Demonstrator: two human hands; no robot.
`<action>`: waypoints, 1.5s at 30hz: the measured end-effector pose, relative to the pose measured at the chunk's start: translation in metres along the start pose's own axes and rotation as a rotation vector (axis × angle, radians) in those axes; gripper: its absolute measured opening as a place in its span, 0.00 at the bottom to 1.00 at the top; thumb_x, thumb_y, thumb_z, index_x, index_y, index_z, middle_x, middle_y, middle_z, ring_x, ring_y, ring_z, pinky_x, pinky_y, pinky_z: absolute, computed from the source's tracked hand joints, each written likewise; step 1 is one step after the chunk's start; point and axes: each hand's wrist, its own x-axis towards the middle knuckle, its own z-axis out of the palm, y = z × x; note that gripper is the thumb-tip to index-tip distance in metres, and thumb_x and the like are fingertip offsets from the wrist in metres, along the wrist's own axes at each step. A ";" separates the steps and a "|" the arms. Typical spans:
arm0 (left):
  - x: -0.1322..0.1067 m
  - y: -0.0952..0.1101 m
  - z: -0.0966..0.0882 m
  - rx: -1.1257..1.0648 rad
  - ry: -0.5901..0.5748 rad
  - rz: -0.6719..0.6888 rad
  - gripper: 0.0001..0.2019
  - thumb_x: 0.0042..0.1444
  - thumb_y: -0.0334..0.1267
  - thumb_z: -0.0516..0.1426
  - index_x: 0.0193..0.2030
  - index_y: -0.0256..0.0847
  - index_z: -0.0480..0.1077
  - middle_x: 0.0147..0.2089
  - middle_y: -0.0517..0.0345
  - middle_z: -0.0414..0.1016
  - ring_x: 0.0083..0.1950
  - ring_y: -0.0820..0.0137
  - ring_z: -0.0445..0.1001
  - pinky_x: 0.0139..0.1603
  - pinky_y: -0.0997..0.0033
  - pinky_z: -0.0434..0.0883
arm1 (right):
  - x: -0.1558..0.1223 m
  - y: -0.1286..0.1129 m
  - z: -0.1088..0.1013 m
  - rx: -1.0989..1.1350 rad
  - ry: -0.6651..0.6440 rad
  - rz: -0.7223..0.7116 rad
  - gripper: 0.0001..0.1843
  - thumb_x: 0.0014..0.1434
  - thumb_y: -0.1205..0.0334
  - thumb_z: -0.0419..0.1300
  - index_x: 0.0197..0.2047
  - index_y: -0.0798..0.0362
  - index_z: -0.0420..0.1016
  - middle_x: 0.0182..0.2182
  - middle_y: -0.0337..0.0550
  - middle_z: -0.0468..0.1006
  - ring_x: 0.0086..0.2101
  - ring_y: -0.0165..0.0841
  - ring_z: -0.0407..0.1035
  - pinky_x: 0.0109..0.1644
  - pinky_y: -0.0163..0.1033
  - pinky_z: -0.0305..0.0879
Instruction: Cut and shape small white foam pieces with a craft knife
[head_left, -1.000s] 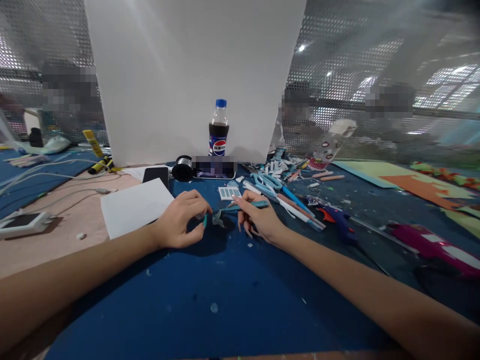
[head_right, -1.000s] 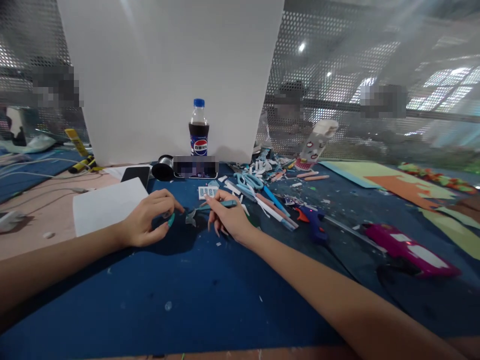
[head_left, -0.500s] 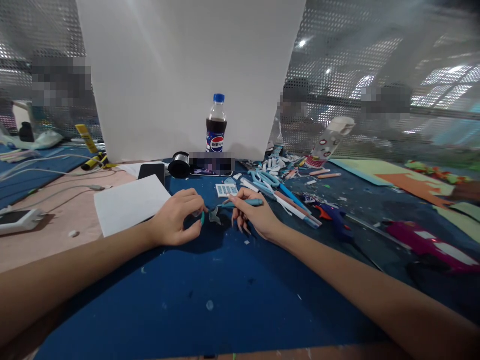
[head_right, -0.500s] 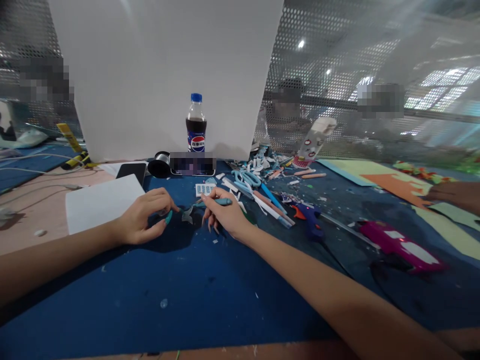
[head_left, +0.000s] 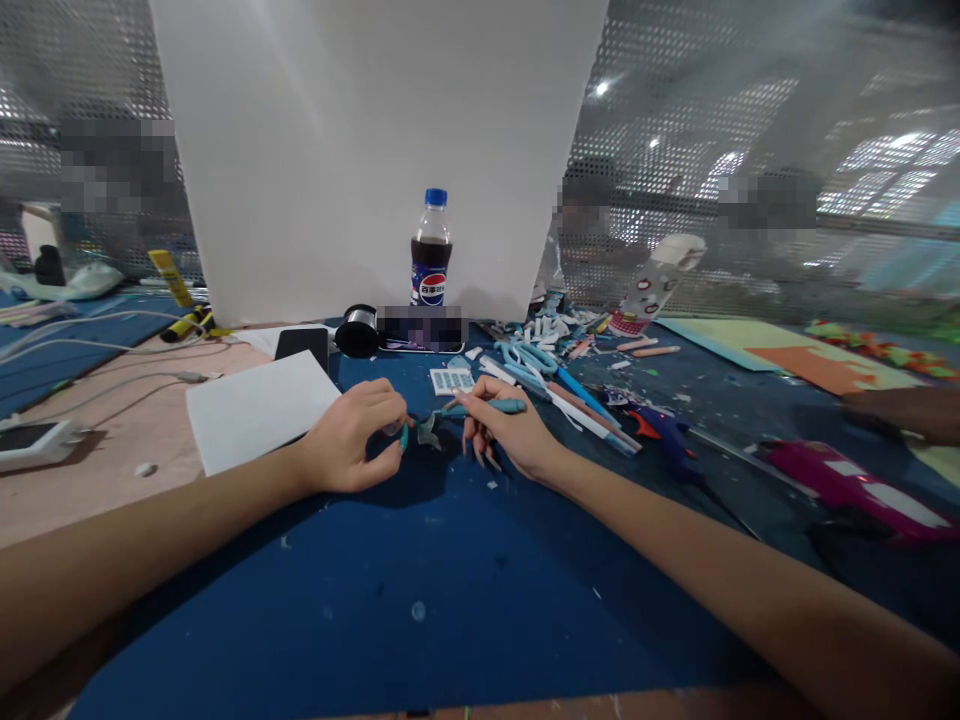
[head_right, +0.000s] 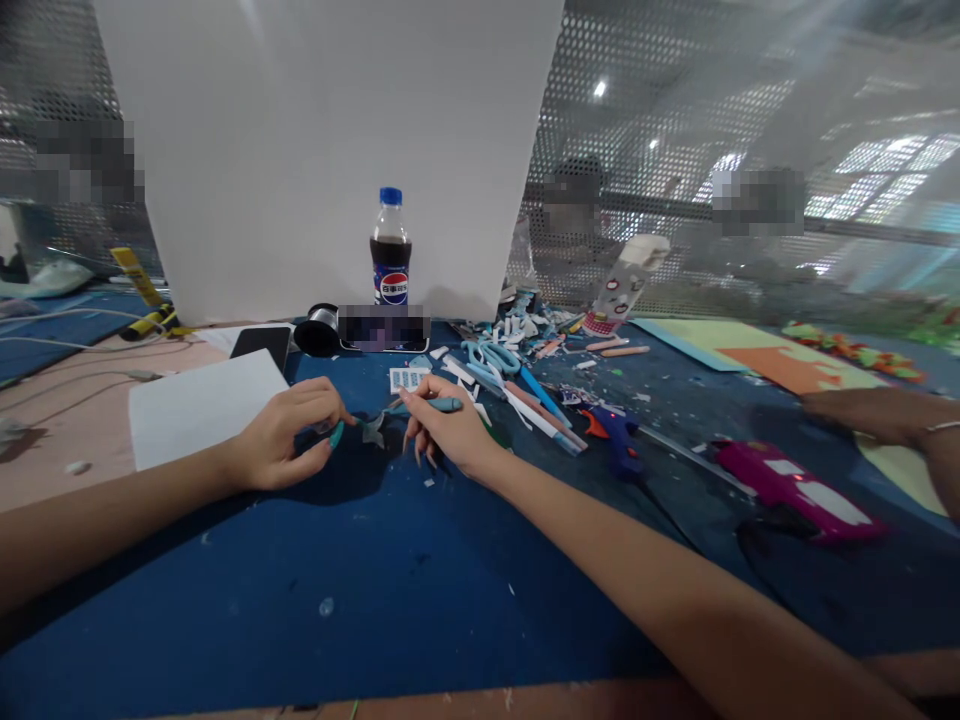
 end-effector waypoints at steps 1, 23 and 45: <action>0.000 0.000 0.000 -0.002 0.000 0.002 0.02 0.48 0.34 0.47 0.26 0.40 0.57 0.28 0.53 0.68 0.32 0.65 0.64 0.33 0.62 0.65 | 0.000 0.000 0.000 -0.002 -0.001 0.005 0.12 0.54 0.54 0.57 0.28 0.51 0.60 0.15 0.32 0.70 0.12 0.25 0.63 0.11 0.27 0.56; 0.000 0.000 0.000 0.003 0.002 0.012 0.05 0.49 0.34 0.47 0.24 0.40 0.55 0.27 0.54 0.67 0.33 0.64 0.65 0.32 0.63 0.65 | -0.001 -0.001 -0.001 0.020 -0.031 0.025 0.15 0.55 0.52 0.56 0.24 0.52 0.58 0.14 0.34 0.70 0.11 0.24 0.62 0.12 0.26 0.57; 0.000 0.001 0.001 0.020 0.004 -0.001 0.05 0.49 0.34 0.46 0.24 0.40 0.56 0.27 0.53 0.68 0.32 0.65 0.64 0.32 0.63 0.65 | -0.004 -0.008 0.000 -0.068 -0.103 -0.025 0.15 0.57 0.53 0.54 0.24 0.52 0.58 0.14 0.33 0.69 0.11 0.22 0.59 0.15 0.27 0.58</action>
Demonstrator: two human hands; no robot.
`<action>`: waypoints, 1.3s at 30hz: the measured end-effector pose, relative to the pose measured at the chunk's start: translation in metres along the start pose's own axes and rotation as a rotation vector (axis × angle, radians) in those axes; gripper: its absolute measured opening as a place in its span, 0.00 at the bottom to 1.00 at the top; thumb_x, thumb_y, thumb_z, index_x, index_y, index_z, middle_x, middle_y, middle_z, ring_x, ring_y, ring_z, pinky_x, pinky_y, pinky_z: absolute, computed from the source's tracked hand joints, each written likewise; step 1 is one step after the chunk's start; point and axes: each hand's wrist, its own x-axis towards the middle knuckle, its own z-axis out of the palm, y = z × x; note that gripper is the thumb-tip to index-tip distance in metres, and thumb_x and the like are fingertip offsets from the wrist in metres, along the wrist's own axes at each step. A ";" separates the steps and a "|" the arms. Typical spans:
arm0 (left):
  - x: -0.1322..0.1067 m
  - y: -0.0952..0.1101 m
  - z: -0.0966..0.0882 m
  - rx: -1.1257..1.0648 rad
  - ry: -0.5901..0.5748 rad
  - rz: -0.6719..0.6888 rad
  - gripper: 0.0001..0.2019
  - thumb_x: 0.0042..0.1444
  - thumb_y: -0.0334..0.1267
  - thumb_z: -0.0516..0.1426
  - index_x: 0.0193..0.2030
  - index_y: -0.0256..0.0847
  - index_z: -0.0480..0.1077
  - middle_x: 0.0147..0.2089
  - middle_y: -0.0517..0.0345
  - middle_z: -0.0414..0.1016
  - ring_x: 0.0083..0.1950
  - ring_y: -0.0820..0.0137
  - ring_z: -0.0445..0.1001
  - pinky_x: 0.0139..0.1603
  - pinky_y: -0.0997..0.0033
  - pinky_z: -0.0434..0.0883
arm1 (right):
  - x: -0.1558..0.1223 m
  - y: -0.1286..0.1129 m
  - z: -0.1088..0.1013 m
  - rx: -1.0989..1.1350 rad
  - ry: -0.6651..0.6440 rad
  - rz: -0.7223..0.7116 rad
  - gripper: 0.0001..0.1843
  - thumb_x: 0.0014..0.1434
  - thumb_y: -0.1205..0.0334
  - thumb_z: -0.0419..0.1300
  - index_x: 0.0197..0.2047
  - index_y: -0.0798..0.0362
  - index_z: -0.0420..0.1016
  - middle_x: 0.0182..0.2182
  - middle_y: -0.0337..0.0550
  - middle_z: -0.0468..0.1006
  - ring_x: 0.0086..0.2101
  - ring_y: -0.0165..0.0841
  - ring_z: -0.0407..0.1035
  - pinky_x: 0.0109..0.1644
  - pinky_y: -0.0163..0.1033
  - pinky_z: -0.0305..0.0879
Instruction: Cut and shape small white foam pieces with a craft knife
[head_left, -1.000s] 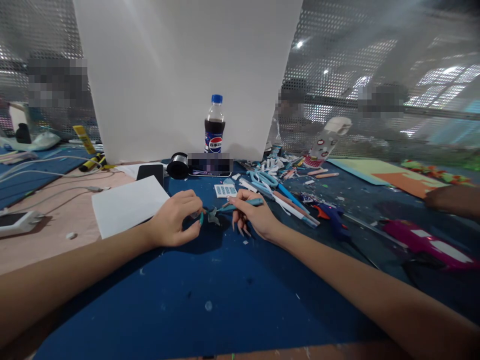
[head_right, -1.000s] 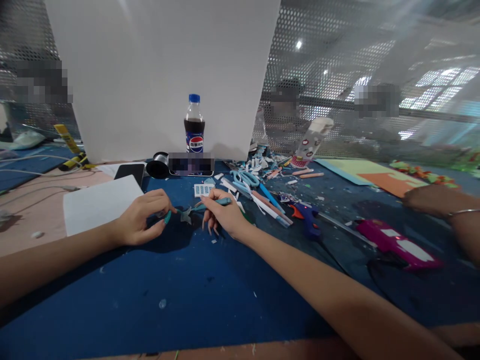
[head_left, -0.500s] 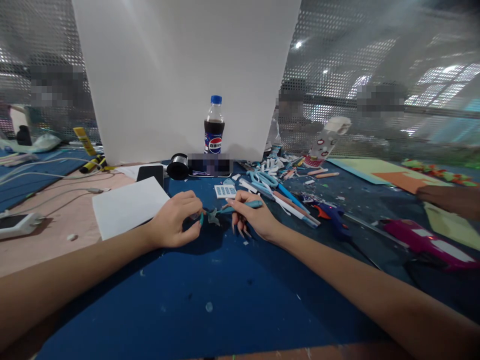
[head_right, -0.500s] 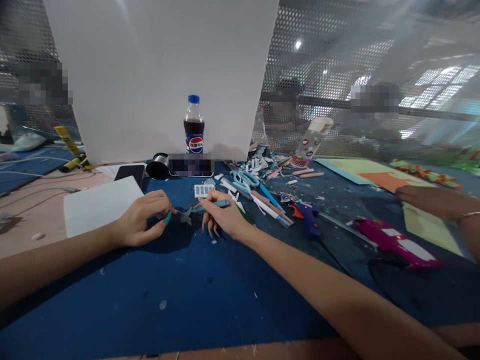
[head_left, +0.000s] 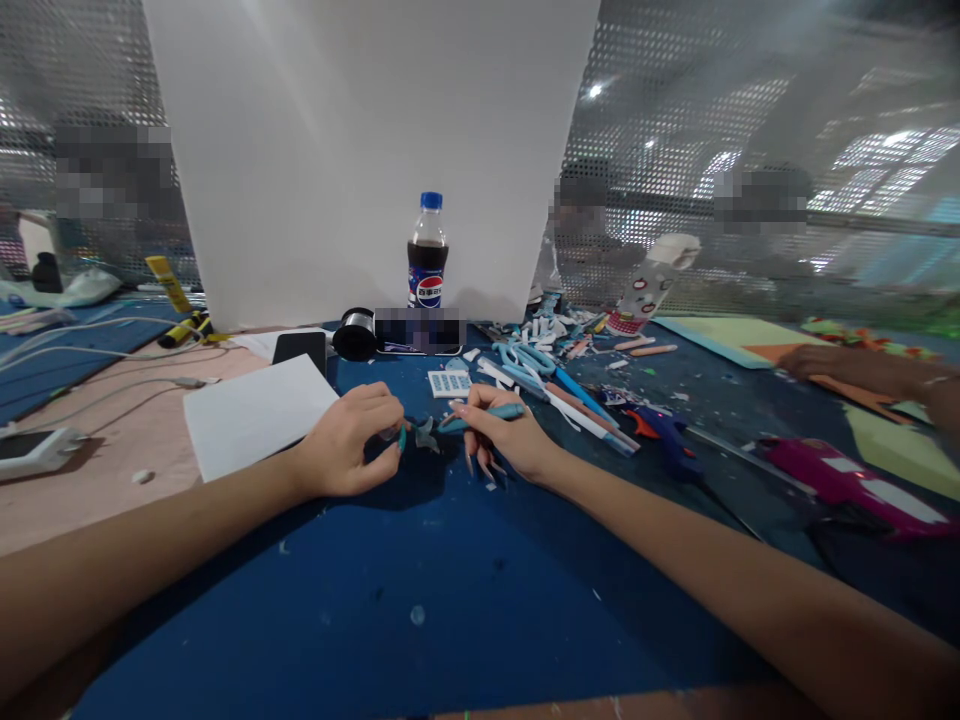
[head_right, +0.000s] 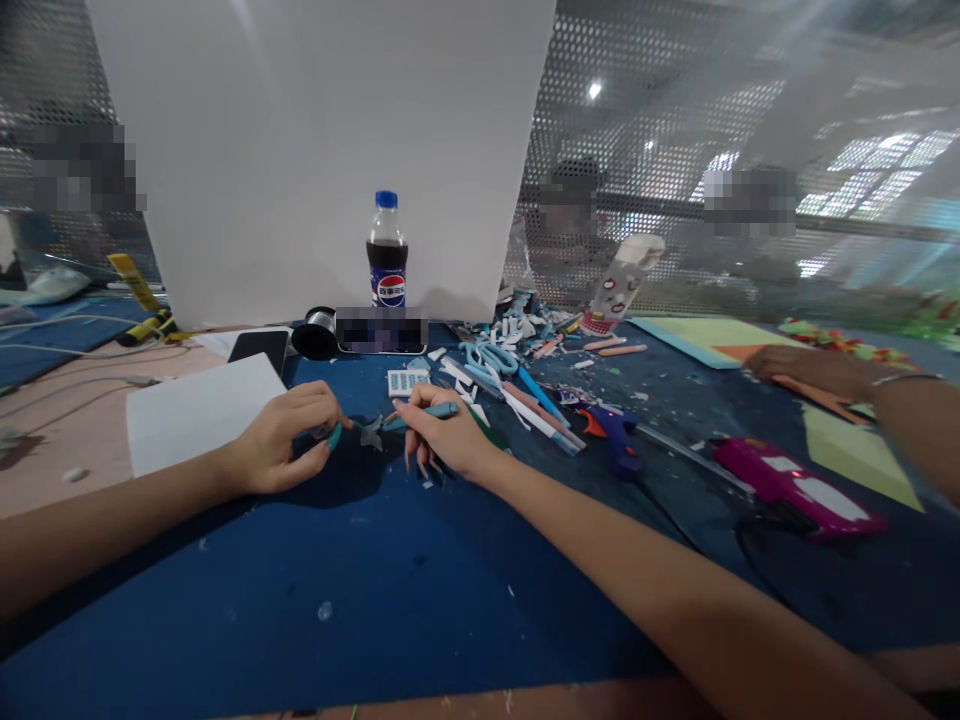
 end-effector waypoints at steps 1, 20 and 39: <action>0.000 0.000 0.000 -0.001 0.004 0.002 0.05 0.49 0.34 0.47 0.24 0.40 0.56 0.27 0.53 0.68 0.32 0.65 0.64 0.32 0.63 0.65 | 0.000 0.000 0.000 -0.001 -0.004 0.001 0.15 0.57 0.53 0.54 0.24 0.52 0.58 0.14 0.33 0.70 0.11 0.22 0.59 0.14 0.27 0.58; 0.000 -0.001 0.001 -0.015 0.002 0.004 0.05 0.49 0.34 0.47 0.23 0.40 0.55 0.27 0.53 0.67 0.32 0.65 0.64 0.31 0.63 0.65 | -0.001 -0.001 0.001 0.125 0.027 0.075 0.16 0.56 0.57 0.55 0.21 0.52 0.55 0.10 0.31 0.68 0.08 0.23 0.58 0.09 0.26 0.52; 0.000 -0.001 0.000 -0.015 -0.008 0.001 0.06 0.50 0.33 0.47 0.23 0.40 0.55 0.26 0.54 0.66 0.32 0.65 0.64 0.32 0.64 0.64 | -0.001 -0.001 0.001 0.126 0.011 0.067 0.15 0.55 0.57 0.55 0.22 0.52 0.58 0.11 0.33 0.69 0.09 0.24 0.60 0.10 0.26 0.53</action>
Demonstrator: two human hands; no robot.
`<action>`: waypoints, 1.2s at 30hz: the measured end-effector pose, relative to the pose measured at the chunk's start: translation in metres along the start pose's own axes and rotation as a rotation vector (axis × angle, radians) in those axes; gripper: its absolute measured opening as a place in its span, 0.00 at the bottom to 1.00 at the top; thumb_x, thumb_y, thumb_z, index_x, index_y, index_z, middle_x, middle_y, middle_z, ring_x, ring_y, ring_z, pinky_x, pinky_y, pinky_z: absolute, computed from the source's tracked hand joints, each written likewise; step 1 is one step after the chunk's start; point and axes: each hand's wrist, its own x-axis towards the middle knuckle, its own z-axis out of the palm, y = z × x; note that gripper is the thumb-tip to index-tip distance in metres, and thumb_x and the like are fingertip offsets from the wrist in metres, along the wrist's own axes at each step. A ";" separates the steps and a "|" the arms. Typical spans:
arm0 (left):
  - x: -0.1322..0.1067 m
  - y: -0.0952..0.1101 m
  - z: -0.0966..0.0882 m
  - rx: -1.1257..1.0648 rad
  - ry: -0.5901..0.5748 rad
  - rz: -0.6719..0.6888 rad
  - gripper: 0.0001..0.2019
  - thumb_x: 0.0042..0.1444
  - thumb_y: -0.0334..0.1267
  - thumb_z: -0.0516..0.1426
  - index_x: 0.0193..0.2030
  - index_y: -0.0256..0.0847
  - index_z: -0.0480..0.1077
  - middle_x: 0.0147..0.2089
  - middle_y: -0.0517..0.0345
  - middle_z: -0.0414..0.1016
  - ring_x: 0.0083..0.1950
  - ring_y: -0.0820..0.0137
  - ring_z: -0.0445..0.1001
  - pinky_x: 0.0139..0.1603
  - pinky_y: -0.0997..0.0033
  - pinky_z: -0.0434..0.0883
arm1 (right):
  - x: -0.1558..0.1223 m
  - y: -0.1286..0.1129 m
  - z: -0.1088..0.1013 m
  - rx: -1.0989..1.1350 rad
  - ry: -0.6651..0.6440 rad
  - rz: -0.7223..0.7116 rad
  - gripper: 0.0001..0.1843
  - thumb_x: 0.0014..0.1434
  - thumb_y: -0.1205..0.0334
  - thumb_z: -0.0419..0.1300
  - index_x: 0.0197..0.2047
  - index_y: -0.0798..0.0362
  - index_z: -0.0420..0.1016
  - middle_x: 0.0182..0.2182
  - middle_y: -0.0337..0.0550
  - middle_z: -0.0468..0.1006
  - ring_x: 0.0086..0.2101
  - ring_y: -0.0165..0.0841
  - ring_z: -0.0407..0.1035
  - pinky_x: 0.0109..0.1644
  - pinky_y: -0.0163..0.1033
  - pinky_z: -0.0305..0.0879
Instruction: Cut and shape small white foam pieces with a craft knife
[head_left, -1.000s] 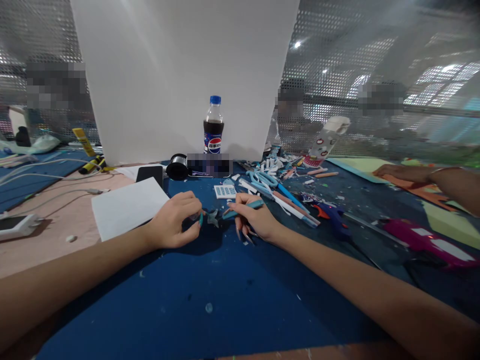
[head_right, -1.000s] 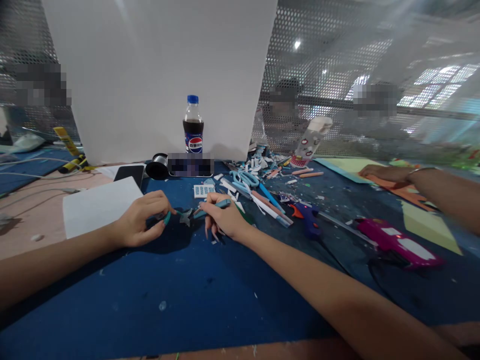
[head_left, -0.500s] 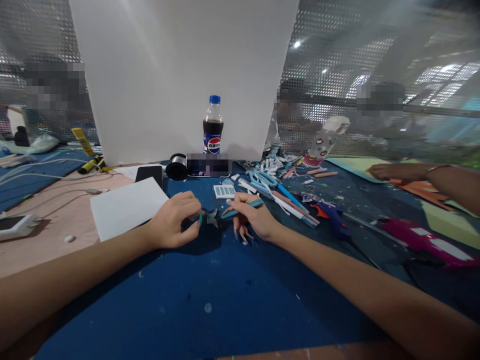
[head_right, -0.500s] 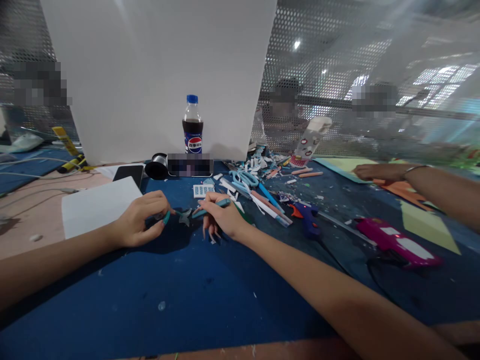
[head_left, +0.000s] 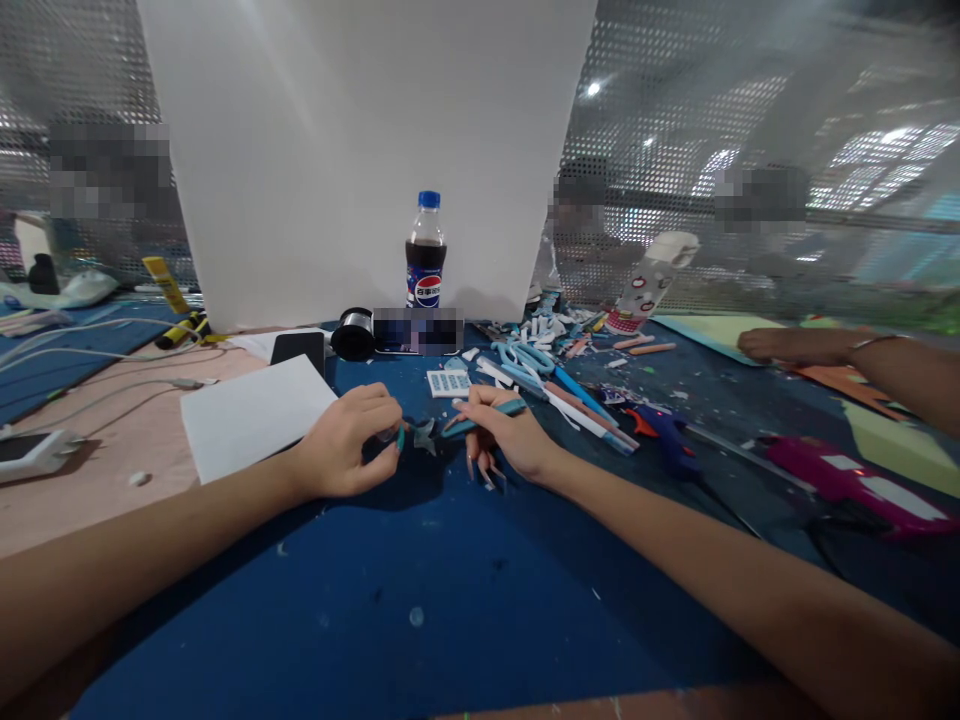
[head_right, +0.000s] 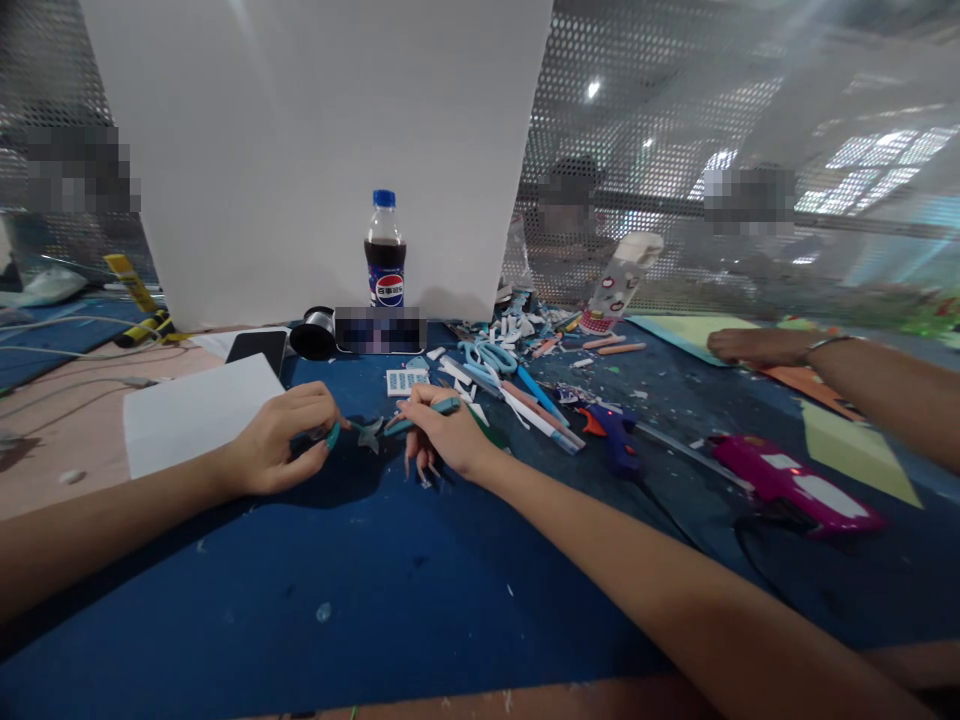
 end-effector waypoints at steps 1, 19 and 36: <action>0.000 0.000 0.000 0.002 -0.002 -0.002 0.06 0.49 0.33 0.47 0.23 0.40 0.55 0.26 0.54 0.66 0.32 0.65 0.64 0.32 0.64 0.64 | 0.000 0.000 0.000 0.001 -0.003 0.002 0.15 0.55 0.58 0.55 0.21 0.53 0.58 0.10 0.33 0.68 0.08 0.23 0.58 0.09 0.26 0.52; 0.000 0.000 0.001 0.000 0.022 0.009 0.06 0.49 0.33 0.47 0.23 0.40 0.56 0.26 0.54 0.67 0.32 0.65 0.64 0.31 0.64 0.64 | -0.001 -0.002 0.000 0.033 -0.055 0.023 0.15 0.55 0.60 0.54 0.20 0.52 0.56 0.08 0.31 0.66 0.07 0.22 0.55 0.08 0.25 0.51; -0.001 -0.002 0.000 -0.032 0.011 0.018 0.05 0.50 0.33 0.47 0.24 0.40 0.56 0.27 0.53 0.67 0.32 0.65 0.64 0.31 0.64 0.64 | -0.001 0.001 -0.002 0.043 -0.075 0.011 0.16 0.56 0.58 0.53 0.21 0.52 0.56 0.08 0.31 0.65 0.07 0.22 0.56 0.09 0.25 0.51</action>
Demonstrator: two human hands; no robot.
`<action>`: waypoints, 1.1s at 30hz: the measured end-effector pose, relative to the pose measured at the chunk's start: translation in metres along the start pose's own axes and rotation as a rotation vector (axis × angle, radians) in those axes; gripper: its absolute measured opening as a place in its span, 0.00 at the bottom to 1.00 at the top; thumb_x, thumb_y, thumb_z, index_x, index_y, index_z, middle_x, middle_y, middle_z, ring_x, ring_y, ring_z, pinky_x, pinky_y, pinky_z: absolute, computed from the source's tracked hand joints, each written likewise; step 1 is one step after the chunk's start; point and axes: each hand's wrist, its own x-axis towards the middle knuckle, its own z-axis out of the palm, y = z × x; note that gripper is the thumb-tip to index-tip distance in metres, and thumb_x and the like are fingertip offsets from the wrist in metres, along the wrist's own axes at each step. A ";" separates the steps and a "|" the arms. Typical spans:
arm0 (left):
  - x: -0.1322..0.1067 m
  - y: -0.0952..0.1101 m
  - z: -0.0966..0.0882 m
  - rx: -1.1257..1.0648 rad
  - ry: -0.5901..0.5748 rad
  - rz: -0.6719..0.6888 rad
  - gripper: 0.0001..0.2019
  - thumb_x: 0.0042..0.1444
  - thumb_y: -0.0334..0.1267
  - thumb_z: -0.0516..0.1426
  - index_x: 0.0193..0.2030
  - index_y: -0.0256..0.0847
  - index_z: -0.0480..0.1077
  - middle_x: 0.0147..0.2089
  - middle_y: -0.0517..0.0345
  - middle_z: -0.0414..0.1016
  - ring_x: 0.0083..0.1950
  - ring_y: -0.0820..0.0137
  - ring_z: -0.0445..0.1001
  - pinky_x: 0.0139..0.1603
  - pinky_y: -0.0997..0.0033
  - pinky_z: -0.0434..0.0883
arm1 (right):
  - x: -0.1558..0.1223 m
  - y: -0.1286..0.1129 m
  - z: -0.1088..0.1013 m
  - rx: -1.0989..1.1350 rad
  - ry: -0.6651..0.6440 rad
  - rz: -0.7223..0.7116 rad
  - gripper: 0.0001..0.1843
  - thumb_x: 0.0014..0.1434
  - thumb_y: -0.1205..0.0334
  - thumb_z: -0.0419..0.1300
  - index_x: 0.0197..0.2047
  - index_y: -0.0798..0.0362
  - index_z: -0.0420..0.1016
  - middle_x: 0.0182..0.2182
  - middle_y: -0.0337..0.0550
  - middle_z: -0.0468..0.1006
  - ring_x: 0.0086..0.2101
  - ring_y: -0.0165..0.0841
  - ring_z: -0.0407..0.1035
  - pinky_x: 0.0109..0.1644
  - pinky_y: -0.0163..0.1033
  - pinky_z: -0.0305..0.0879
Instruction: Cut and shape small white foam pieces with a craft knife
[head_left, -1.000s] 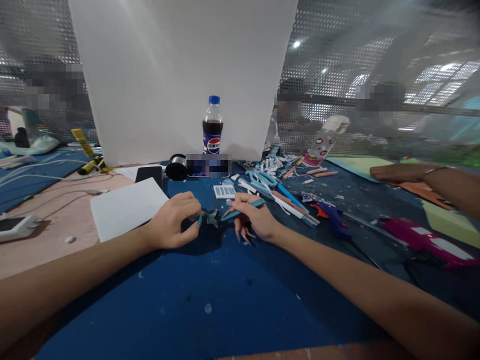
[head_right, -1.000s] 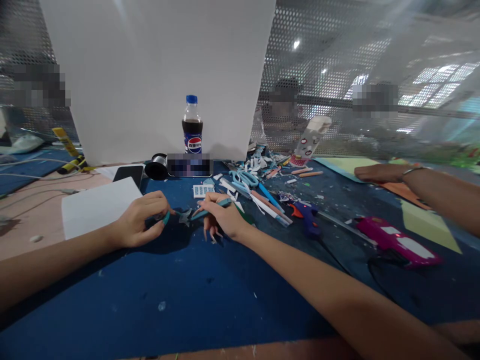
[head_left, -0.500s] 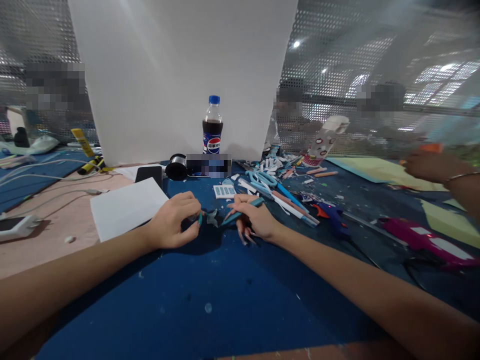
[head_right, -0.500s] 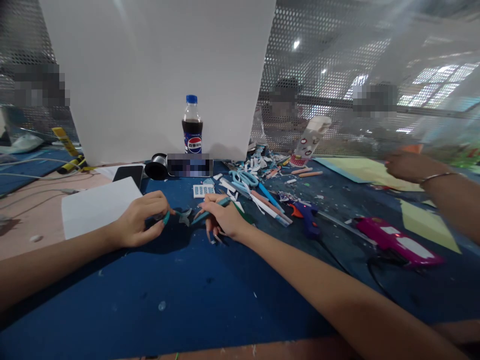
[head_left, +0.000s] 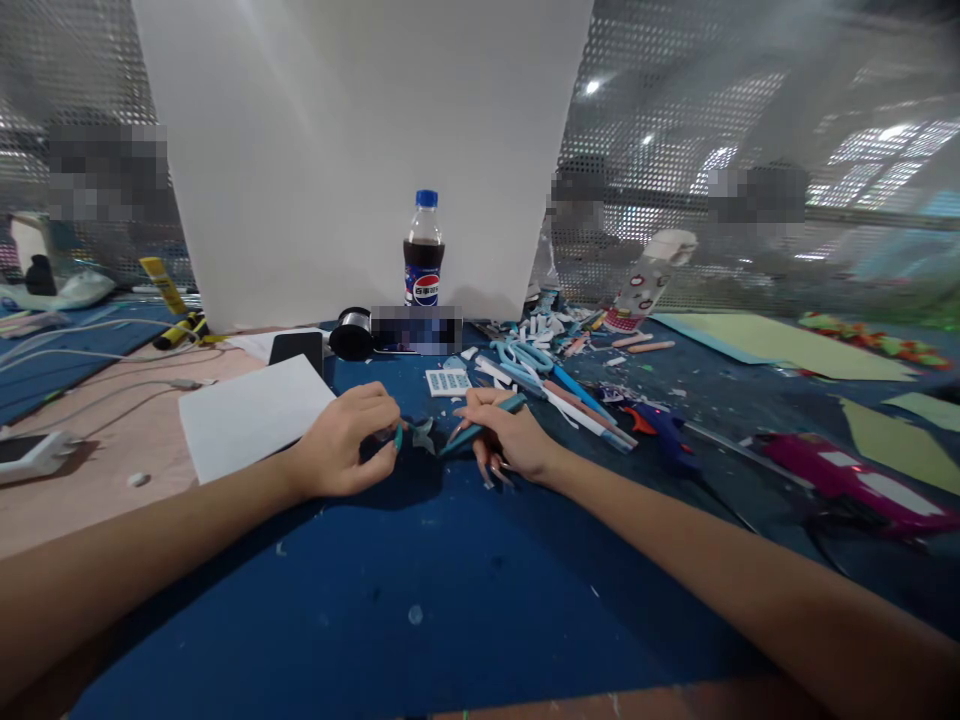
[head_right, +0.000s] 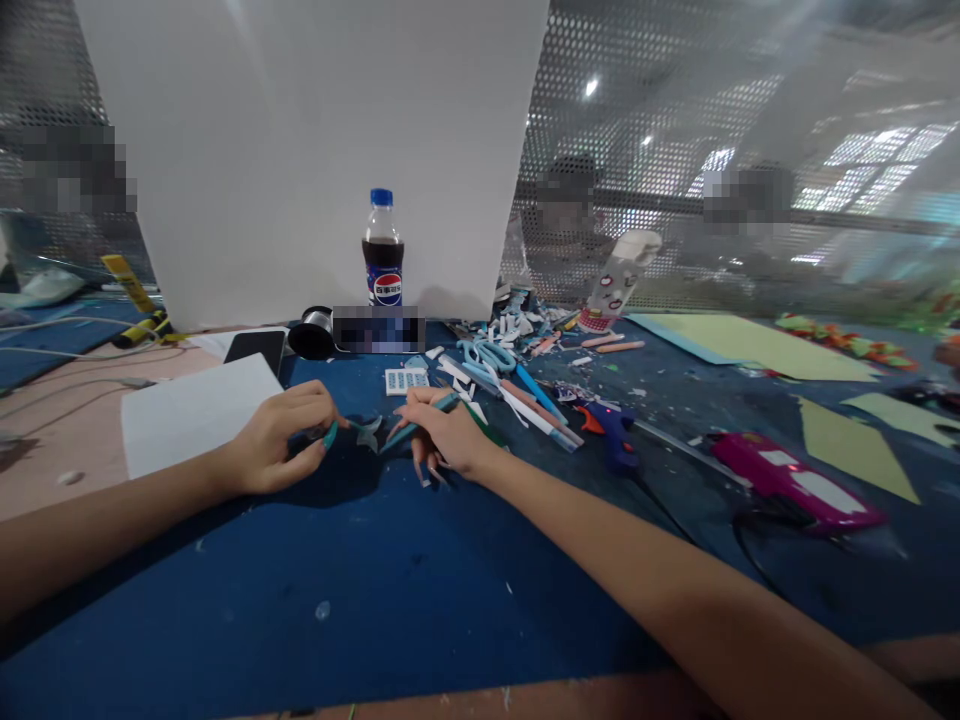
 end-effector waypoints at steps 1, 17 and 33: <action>0.000 0.000 0.000 -0.007 0.001 0.001 0.05 0.50 0.33 0.47 0.25 0.40 0.56 0.27 0.53 0.67 0.32 0.64 0.64 0.31 0.64 0.64 | 0.000 0.000 0.000 0.011 0.008 -0.016 0.15 0.57 0.58 0.54 0.21 0.52 0.56 0.09 0.31 0.66 0.08 0.22 0.57 0.09 0.25 0.52; 0.002 0.003 -0.002 -0.022 -0.005 -0.027 0.02 0.49 0.33 0.47 0.28 0.40 0.58 0.35 0.51 0.71 0.36 0.64 0.64 0.37 0.61 0.66 | -0.003 -0.005 0.007 -0.209 -0.046 -0.102 0.14 0.57 0.53 0.55 0.27 0.54 0.60 0.17 0.33 0.69 0.15 0.21 0.63 0.16 0.26 0.58; 0.002 0.002 -0.001 -0.010 0.005 -0.032 0.02 0.49 0.33 0.47 0.28 0.39 0.59 0.29 0.54 0.67 0.35 0.64 0.63 0.34 0.62 0.66 | -0.004 -0.008 0.009 -0.222 -0.087 -0.119 0.15 0.58 0.52 0.54 0.28 0.54 0.60 0.17 0.32 0.68 0.14 0.21 0.62 0.17 0.26 0.58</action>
